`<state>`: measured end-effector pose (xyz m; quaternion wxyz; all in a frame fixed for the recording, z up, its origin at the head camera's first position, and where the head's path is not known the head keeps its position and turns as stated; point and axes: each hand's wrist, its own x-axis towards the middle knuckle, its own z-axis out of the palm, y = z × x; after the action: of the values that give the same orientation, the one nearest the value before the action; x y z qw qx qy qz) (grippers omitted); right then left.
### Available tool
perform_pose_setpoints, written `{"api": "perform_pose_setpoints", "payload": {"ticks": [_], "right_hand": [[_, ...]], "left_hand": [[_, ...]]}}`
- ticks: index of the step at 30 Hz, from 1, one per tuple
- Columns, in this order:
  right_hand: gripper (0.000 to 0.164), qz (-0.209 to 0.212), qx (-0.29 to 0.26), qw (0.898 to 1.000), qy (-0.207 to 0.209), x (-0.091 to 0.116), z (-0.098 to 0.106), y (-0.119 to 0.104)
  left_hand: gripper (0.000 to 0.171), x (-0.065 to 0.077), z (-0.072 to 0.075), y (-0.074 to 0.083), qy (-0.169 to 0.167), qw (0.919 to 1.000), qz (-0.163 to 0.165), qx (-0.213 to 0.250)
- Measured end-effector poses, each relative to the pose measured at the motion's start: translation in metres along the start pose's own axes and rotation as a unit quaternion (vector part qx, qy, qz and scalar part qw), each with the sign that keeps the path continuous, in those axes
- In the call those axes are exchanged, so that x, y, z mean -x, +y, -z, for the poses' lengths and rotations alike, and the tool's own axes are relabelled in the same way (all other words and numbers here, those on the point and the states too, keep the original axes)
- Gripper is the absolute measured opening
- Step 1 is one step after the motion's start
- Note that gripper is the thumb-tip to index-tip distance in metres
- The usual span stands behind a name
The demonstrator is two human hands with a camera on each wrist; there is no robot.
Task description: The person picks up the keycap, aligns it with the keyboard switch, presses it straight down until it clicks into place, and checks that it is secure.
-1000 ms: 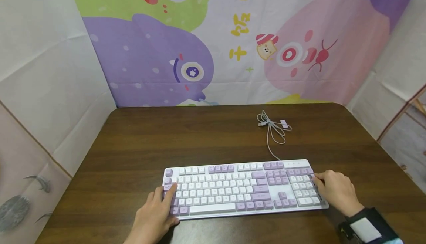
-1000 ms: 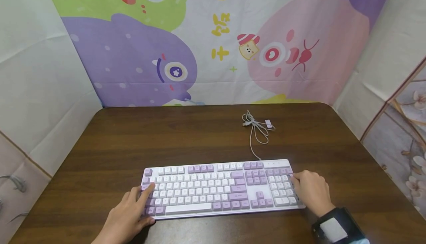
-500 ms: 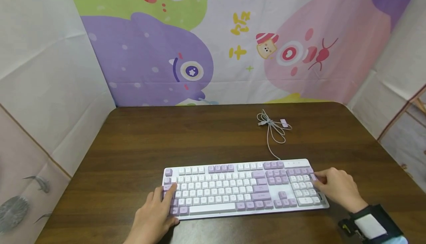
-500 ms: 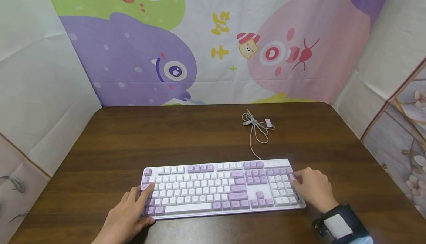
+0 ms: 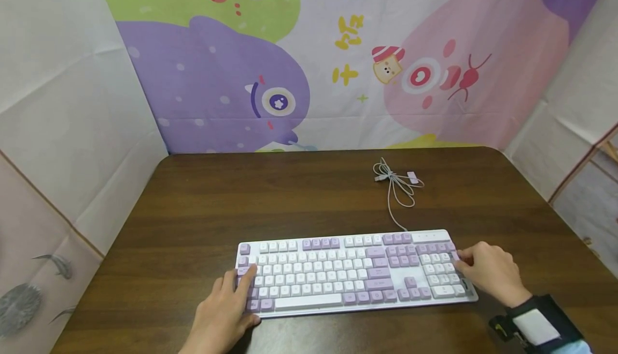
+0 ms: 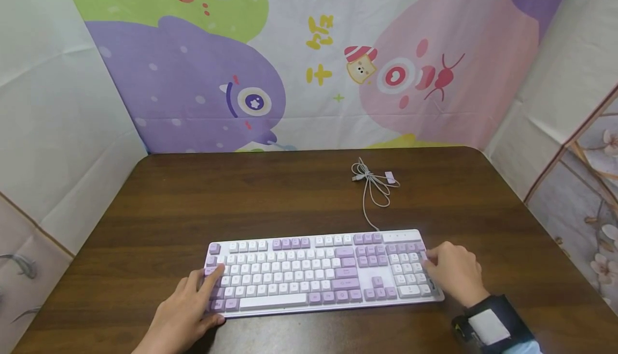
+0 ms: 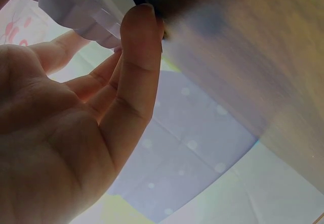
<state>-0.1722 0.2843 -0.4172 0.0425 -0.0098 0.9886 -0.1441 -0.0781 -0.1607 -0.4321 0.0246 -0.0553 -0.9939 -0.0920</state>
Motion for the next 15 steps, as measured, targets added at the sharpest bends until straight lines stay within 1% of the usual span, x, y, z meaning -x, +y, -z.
{"api": "perform_pose_setpoints", "payload": {"ticks": [4, 6, 10, 15], "right_hand": [[0.033, -0.009, -0.001, 1.000, 0.000, -0.002, 0.002, 0.001], [0.030, -0.007, 0.004, 1.000, -0.003, -0.004, 0.004, 0.001], [0.023, 0.000, 0.016, 1.000, -0.023, -0.012, 0.008, -0.001], [0.019, -0.001, 0.019, 0.998, -0.051, -0.019, 0.013, -0.001]], "left_hand": [[0.083, 0.000, 0.000, 0.000, 0.001, 1.0000, -0.001, -0.001], [0.083, 0.000, 0.000, 0.000, 0.004, 1.0000, -0.001, -0.001], [0.083, 0.000, -0.001, 0.000, 0.010, 0.9999, -0.002, -0.001], [0.083, 0.000, -0.001, 0.000, 0.005, 1.0000, 0.000, -0.002]]}}
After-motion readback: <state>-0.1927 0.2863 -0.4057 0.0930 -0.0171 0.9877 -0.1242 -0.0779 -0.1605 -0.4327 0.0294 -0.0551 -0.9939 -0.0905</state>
